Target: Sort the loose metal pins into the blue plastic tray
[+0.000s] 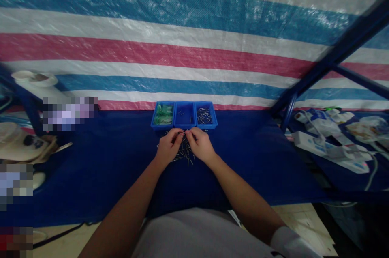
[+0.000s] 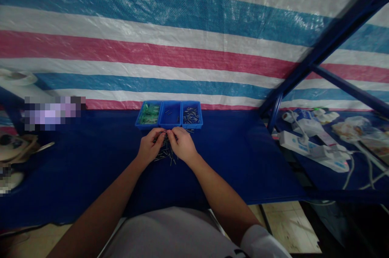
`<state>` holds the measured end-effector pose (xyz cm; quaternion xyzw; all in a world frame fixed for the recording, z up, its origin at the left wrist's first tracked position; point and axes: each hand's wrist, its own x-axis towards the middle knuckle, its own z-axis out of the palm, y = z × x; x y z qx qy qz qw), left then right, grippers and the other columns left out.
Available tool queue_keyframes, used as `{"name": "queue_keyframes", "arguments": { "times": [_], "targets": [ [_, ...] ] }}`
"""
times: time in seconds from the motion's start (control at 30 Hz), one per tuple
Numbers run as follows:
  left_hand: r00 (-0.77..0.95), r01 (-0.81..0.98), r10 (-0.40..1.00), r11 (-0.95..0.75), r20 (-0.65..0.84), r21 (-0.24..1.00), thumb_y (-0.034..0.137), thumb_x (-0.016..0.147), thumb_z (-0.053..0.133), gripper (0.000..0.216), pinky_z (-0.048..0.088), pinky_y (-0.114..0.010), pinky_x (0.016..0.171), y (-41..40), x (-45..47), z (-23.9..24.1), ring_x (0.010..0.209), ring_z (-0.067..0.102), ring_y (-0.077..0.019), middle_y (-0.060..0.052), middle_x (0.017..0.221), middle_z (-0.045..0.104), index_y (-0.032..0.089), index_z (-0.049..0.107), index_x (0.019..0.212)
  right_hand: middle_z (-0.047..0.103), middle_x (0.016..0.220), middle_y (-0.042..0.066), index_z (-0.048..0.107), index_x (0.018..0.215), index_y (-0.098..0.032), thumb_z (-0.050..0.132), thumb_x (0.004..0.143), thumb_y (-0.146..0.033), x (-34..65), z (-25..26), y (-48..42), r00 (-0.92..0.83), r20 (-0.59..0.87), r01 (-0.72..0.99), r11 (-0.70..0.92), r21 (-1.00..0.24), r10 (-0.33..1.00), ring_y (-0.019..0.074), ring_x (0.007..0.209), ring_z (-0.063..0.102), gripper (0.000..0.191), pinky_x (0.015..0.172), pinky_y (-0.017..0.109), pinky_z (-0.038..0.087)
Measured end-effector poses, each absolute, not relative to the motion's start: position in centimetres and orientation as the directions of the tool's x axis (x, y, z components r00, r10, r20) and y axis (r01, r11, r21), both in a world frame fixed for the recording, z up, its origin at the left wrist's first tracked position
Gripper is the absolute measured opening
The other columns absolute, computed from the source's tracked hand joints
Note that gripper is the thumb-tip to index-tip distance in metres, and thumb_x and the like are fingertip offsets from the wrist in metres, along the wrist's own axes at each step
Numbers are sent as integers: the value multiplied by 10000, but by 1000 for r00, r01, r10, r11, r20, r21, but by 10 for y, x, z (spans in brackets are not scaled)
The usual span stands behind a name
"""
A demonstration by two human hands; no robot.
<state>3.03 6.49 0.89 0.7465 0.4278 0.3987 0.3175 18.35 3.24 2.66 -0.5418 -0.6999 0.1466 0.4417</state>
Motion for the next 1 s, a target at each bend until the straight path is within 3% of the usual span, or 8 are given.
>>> {"name": "queue_keyframes", "arguments": {
  "times": [0.13, 0.47, 0.63, 0.8, 1.0],
  "targets": [
    [304, 382, 890, -440, 339, 813, 396, 893, 487, 279, 430, -205, 529, 65, 30, 8, 524, 555, -101, 45, 614, 570, 211, 590, 1075, 501, 634, 7, 492, 674, -203, 382, 957, -308, 183, 26, 33, -38, 445, 614, 372, -696, 895, 149, 646, 507, 321, 623, 260, 388],
    [308, 440, 883, -463, 355, 769, 363, 906, 469, 229, 429, -202, 570, 66, 31, 8, 556, 565, -95, 26, 672, 618, 185, 603, 962, 549, 668, 17, 551, 713, -189, 457, 930, -332, 184, 24, 34, 12, 478, 620, 368, -693, 878, 146, 659, 526, 277, 617, 254, 408],
    [319, 452, 877, -475, 361, 755, 355, 925, 428, 246, 435, -206, 584, 67, 30, 9, 578, 583, -110, 22, 639, 606, 181, 599, 958, 613, 782, 41, 585, 870, -185, 501, 904, -297, 183, 23, 34, 7, 472, 605, 371, -704, 882, 163, 735, 573, 144, 671, 269, 451],
    [328, 467, 874, -479, 358, 743, 347, 937, 402, 255, 432, -208, 592, 68, 29, 8, 585, 585, -116, 23, 615, 594, 178, 593, 945, 619, 796, 35, 583, 1015, -190, 509, 897, -277, 182, 23, 34, 36, 460, 553, 366, -749, 887, 166, 757, 597, 163, 689, 273, 474],
    [313, 449, 885, -458, 345, 767, 350, 939, 400, 256, 420, -207, 577, 67, 30, 8, 571, 571, -106, 24, 634, 593, 177, 588, 942, 609, 798, 41, 589, 932, -189, 492, 905, -271, 183, 26, 33, -16, 473, 577, 395, -715, 881, 169, 761, 578, 130, 699, 277, 459]
  ]
}}
